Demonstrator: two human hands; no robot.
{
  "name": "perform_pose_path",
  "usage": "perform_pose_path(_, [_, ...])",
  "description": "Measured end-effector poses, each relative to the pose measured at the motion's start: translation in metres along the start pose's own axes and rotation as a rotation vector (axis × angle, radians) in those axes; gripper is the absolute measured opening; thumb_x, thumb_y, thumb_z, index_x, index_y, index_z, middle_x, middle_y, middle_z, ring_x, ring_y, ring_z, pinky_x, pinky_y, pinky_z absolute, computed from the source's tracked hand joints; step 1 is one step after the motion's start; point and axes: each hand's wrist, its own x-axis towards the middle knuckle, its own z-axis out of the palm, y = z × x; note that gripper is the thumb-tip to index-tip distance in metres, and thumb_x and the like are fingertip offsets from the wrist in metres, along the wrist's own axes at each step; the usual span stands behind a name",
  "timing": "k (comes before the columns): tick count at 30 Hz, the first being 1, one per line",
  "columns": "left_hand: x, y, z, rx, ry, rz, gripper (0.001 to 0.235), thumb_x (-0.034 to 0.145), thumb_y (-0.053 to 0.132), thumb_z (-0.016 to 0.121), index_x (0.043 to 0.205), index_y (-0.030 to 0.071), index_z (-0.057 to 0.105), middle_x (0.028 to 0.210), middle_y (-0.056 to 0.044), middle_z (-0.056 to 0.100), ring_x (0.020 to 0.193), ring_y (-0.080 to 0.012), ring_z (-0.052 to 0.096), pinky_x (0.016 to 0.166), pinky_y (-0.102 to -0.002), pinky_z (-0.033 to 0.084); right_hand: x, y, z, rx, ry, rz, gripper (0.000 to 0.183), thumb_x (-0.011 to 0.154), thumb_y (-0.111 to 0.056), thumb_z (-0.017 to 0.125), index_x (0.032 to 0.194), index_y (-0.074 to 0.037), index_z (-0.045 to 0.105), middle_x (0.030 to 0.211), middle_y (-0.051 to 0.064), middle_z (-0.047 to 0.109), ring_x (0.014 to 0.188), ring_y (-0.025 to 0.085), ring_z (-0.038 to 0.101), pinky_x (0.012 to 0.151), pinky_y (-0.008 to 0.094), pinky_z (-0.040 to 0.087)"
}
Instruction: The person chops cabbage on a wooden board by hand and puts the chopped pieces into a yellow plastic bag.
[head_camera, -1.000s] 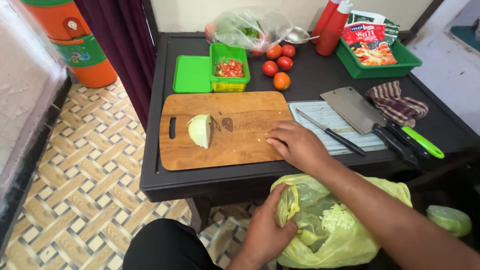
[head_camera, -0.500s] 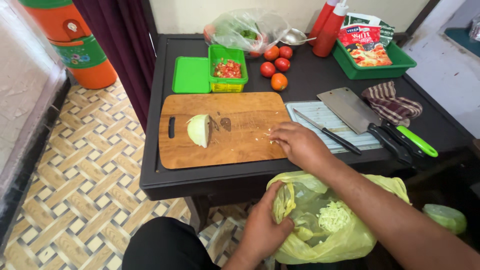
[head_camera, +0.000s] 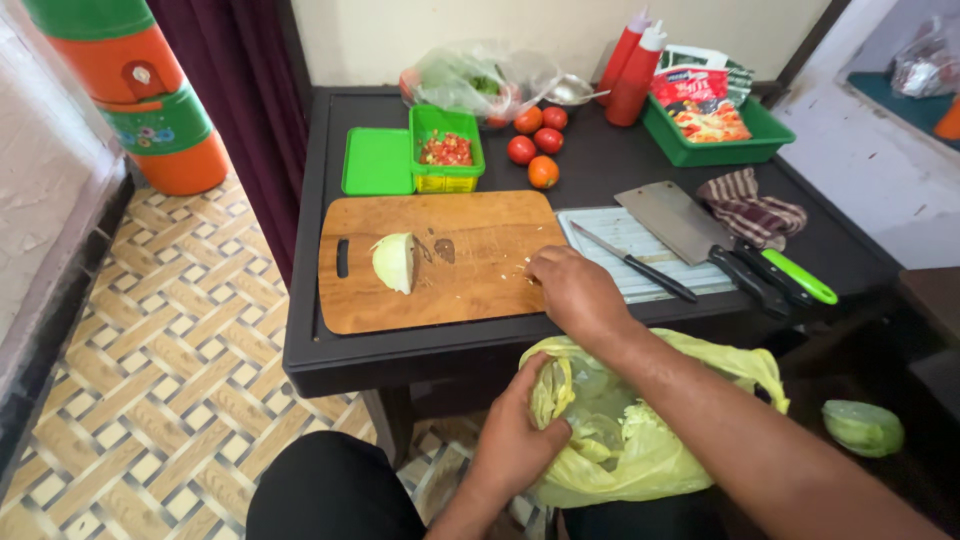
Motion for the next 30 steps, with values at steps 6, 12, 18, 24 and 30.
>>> perform_pose_path(6, [0.0, -0.002, -0.001, 0.067, 0.014, 0.025, 0.077, 0.073, 0.007, 0.07, 0.147, 0.005, 0.048, 0.124, -0.017, 0.072, 0.116, -0.0228, 0.071, 0.1, -0.032, 0.052, -0.002, 0.039, 0.029, 0.614, 0.254, 0.44, 0.016, 0.091, 0.003, 0.068, 0.105, 0.001, 0.074, 0.104, 0.013, 0.075, 0.094, 0.024, 0.073, 0.085, 0.035, 0.06])
perform_pose_path(12, [0.001, -0.007, 0.0, 0.025, 0.007, 0.042, 0.076, 0.073, 0.006, 0.07, 0.146, 0.004, 0.048, 0.125, -0.016, 0.073, 0.116, -0.0206, 0.071, 0.101, -0.031, 0.052, 0.005, 0.072, 0.038, 1.577, 0.293, 0.868, 0.025, 0.093, 0.004, 0.063, 0.118, 0.008, 0.063, 0.118, 0.017, 0.069, 0.103, 0.024, 0.071, 0.093, 0.034, 0.062])
perform_pose_path(18, [0.002, -0.006, -0.001, -0.096, -0.003, -0.004, 0.075, 0.075, 0.004, 0.069, 0.147, 0.003, 0.048, 0.129, -0.013, 0.07, 0.117, -0.0171, 0.067, 0.101, -0.03, 0.05, -0.04, 0.051, -0.028, 1.602, 0.304, 0.849, 0.032, 0.094, 0.002, 0.06, 0.125, 0.008, 0.059, 0.124, 0.018, 0.068, 0.112, 0.024, 0.069, 0.1, 0.033, 0.057])
perform_pose_path(24, [-0.005, 0.018, -0.001, -0.044, -0.052, -0.054, 0.076, 0.075, 0.006, 0.067, 0.149, 0.006, 0.047, 0.127, -0.014, 0.072, 0.116, -0.0189, 0.07, 0.099, -0.03, 0.052, -0.138, 0.009, -0.06, 1.205, -0.001, 0.886, 0.024, 0.084, 0.006, 0.07, 0.108, 0.005, 0.073, 0.108, 0.02, 0.08, 0.096, 0.029, 0.076, 0.088, 0.039, 0.063])
perform_pose_path(30, [-0.02, 0.033, -0.003, 0.279, -0.149, 0.227, 0.085, 0.075, 0.009, 0.071, 0.152, 0.0, 0.036, 0.128, -0.026, 0.064, 0.116, -0.0414, 0.065, 0.096, -0.042, 0.052, -0.163, 0.03, -0.055, 0.193, -0.429, 0.676, 0.02, 0.09, -0.014, 0.068, 0.108, -0.012, 0.078, 0.099, 0.019, 0.076, 0.087, 0.033, 0.075, 0.081, 0.04, 0.058])
